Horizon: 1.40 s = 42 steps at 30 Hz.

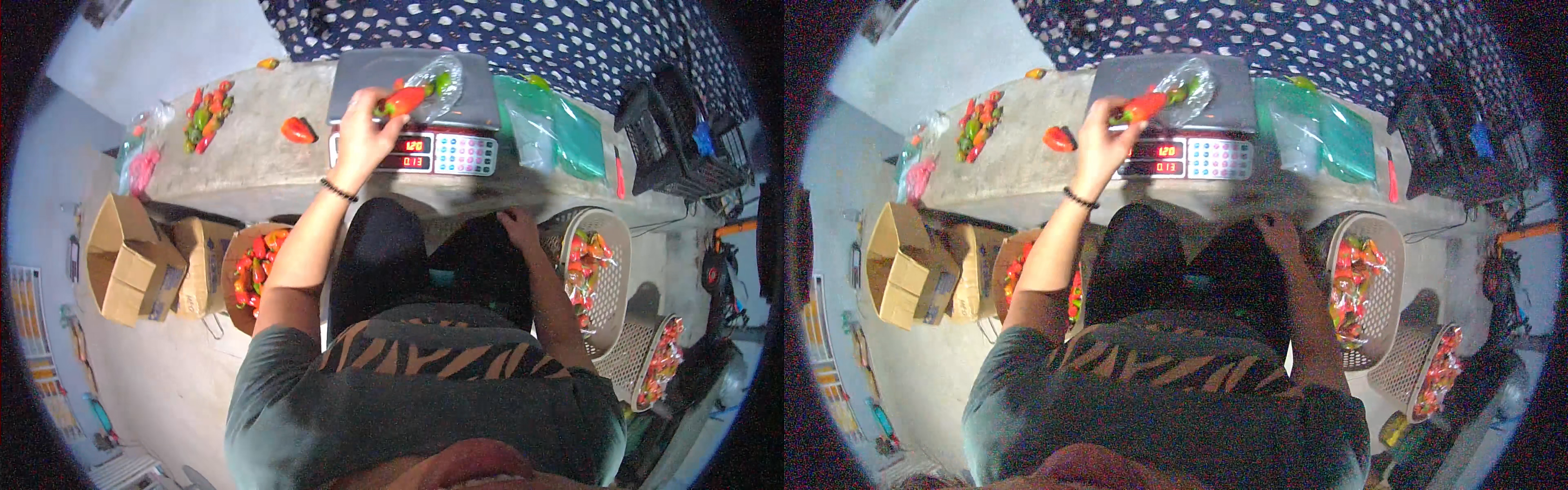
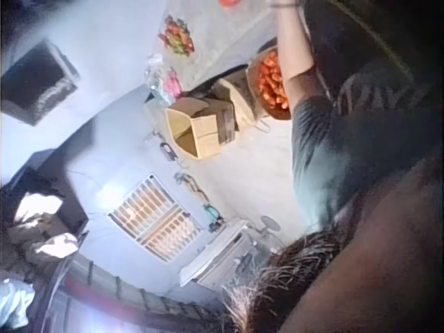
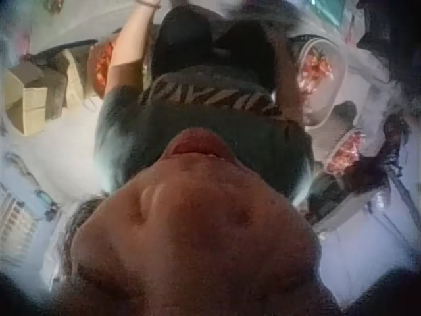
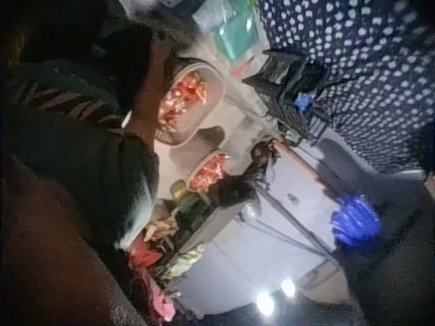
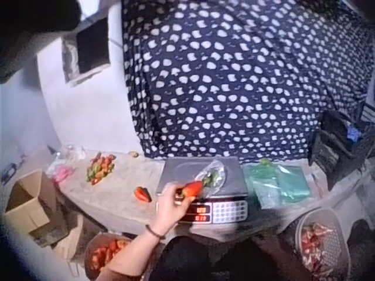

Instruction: The person sorts peppers by hand from a container, weighs them on a digital scale, and packs them into plastic bags.

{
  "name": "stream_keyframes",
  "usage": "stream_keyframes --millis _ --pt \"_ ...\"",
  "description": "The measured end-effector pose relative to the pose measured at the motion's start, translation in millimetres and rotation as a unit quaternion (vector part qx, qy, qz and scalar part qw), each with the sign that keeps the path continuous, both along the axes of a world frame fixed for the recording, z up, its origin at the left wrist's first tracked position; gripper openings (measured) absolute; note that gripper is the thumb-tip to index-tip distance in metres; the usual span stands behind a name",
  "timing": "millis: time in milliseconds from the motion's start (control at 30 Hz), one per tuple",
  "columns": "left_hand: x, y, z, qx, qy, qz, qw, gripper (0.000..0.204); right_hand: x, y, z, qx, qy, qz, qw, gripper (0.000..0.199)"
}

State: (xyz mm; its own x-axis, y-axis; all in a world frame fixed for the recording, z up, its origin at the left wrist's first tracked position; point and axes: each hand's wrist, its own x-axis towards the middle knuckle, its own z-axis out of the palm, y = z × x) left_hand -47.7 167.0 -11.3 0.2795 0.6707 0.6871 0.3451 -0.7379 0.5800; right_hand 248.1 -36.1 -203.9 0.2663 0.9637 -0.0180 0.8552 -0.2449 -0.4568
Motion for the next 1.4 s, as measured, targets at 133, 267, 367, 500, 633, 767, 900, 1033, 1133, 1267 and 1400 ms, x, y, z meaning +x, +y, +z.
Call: stream_keyframes --millis 133,267,367,500,633,767,900,1033,1133,1267,1400 --pt "54 21 -5 0.034 0.073 0.020 0.997 0.033 -7 2 10 -0.057 0.071 -0.118 0.989 0.044" --pt "83 38 -20 0.047 0.167 0.057 0.983 0.036 -7 0 18 -0.067 0.075 -0.115 0.988 0.046" --pt "92 53 -29 0.083 0.204 0.072 0.973 0.036 -11 1 30 -0.078 0.073 -0.108 0.988 0.047" --pt "104 66 -26 0.133 0.272 0.093 0.949 0.028 -8 -2 21 -0.083 0.087 -0.115 0.986 0.048" --pt "102 62 -22 0.106 0.308 0.106 0.940 0.039 -8 -6 20 -0.053 0.079 -0.125 0.988 0.048" --pt "88 55 -21 0.081 0.339 0.083 0.934 0.048 -10 -4 26 -0.066 0.113 -0.118 0.984 0.047" --pt "81 45 -26 0.083 0.354 0.066 0.929 0.041 -10 -1 25 -0.068 0.103 -0.116 0.986 0.045" --pt "71 41 -35 0.096 0.346 0.063 0.931 0.042 -8 -3 22 -0.038 0.085 -0.099 0.991 0.041" --pt "68 34 -33 0.060 0.297 0.068 0.950 0.042 -3 -4 17 -0.017 0.098 -0.081 0.992 0.041" --pt "38 11 -46 0.015 0.075 0.113 0.991 0.041 -10 -2 22 -0.055 0.085 -0.112 0.989 0.043" --pt "3 -63 -66 -0.201 0.012 0.041 0.979 0.027 -10 -5 8 -0.060 0.078 -0.144 0.985 0.044"
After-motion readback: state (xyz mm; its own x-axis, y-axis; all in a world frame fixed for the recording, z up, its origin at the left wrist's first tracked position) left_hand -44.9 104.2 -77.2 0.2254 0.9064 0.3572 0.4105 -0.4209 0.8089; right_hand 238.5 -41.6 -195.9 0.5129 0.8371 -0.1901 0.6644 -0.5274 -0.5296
